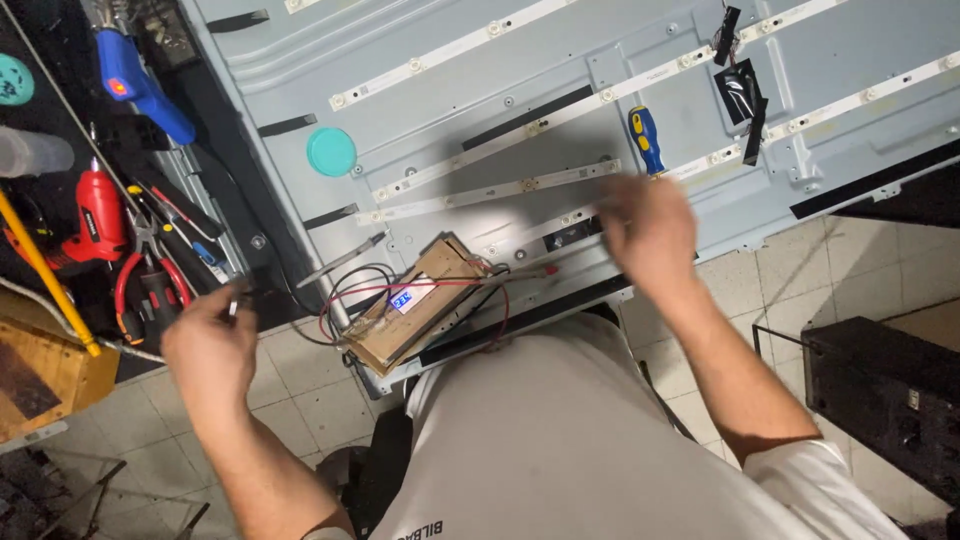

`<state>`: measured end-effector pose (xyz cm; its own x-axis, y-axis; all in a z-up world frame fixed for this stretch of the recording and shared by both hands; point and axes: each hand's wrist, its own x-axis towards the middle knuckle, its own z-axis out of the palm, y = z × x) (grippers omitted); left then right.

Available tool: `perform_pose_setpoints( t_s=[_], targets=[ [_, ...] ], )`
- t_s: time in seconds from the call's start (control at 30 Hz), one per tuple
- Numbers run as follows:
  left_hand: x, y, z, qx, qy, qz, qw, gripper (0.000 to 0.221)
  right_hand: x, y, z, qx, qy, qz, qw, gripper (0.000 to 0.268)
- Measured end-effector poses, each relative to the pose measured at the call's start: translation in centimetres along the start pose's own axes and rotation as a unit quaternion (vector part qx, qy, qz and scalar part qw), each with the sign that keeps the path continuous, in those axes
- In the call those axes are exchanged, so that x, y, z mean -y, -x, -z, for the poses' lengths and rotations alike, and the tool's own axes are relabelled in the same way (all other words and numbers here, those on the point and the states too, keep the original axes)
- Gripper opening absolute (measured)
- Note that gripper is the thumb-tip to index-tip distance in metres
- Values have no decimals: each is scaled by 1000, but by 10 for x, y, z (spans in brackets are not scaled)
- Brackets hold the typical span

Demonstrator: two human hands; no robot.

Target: The person is preparing an LED strip by measuring it against a template, marking it with a pencil, and testing its functionality by connecting it to a power source.

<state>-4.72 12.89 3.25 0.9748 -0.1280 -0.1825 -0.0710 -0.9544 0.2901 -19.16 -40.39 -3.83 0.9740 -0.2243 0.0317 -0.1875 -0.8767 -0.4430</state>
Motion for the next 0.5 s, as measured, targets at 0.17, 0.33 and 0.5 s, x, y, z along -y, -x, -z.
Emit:
perform_pose_setpoints(
  t_s=[0.17,0.33,0.5],
  targets=[
    [-9,7,13,-134,-6,-42,990,23,-14,-42,28,-34,35,73,996,21],
    [-51,18,16,-183,67,-66,979,17,-35,-44,20,-22,50,110,992,21],
    [-91,24,1,-232,133,-79,960,18,-47,-48,30,-75,48,139,986,20]
  ],
)
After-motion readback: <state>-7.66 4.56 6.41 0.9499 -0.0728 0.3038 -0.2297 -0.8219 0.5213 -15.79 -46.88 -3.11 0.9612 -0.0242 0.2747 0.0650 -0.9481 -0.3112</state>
